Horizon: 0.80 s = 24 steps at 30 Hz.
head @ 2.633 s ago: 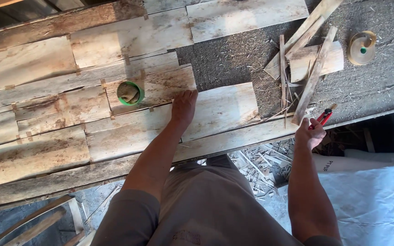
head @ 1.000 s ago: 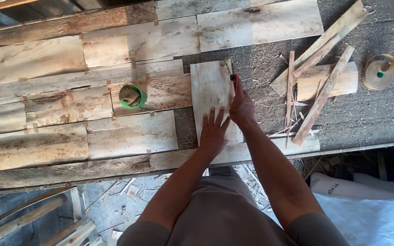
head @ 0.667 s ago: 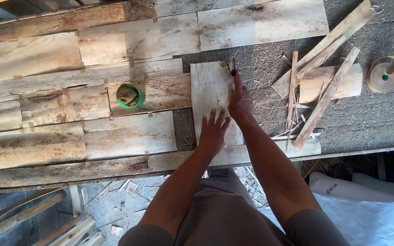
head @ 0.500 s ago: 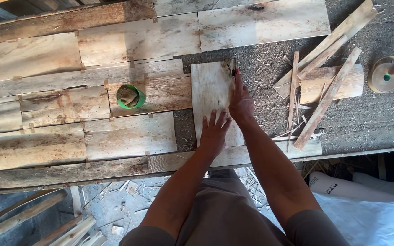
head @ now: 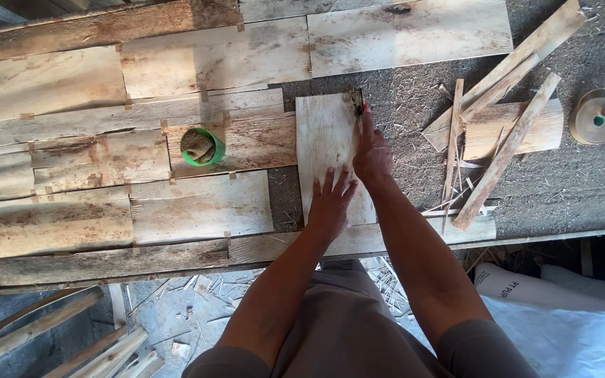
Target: The recorder is cutting and joining thin sheets of wood or bark using tape to create a larger patterned panel.
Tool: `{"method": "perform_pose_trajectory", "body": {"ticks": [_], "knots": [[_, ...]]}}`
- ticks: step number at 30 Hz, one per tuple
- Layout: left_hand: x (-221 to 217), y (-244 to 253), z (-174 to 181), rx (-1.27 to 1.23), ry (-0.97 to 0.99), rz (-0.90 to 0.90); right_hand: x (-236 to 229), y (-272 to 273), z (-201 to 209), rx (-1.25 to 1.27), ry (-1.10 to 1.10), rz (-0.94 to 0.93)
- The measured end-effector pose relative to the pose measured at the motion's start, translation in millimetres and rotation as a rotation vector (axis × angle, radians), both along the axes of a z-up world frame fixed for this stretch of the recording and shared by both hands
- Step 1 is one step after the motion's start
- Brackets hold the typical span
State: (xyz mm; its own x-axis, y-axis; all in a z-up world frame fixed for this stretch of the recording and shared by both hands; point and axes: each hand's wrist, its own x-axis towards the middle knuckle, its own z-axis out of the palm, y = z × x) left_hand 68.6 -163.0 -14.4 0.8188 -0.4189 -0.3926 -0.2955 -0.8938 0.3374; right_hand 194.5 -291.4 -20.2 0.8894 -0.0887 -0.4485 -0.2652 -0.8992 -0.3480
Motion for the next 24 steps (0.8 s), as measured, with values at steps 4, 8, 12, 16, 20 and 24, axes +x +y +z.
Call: {"method": "perform_pose_trajectory", "body": {"ticks": [4, 8, 12, 16, 20, 24], "knots": [[0.3, 0.6, 5.9, -0.034, 0.025, 0.029, 1.0, 3.3, 19.3, 0.019, 0.037, -0.023], [-3.2, -0.3, -11.7, 0.015, -0.05, -0.009, -4.1, -1.2, 12.7, 0.032, 0.014, -0.006], [2.1, 0.8, 8.4, -0.029, 0.037, 0.023, -7.2, 1.0, 17.7, 0.01, 0.065, -0.007], [-1.7, 0.9, -6.3, -0.037, 0.005, 0.013, -12.7, -0.6, 12.6, -0.018, 0.083, 0.061], [2.8, 0.7, 5.7, 0.009, 0.022, -0.002, -16.9, -0.3, 15.8, 0.004, 0.116, -0.004], [2.0, 1.9, -0.1, 0.034, 0.069, -0.017, -26.9, 0.2, 30.8, -0.007, 0.111, 0.015]]}}
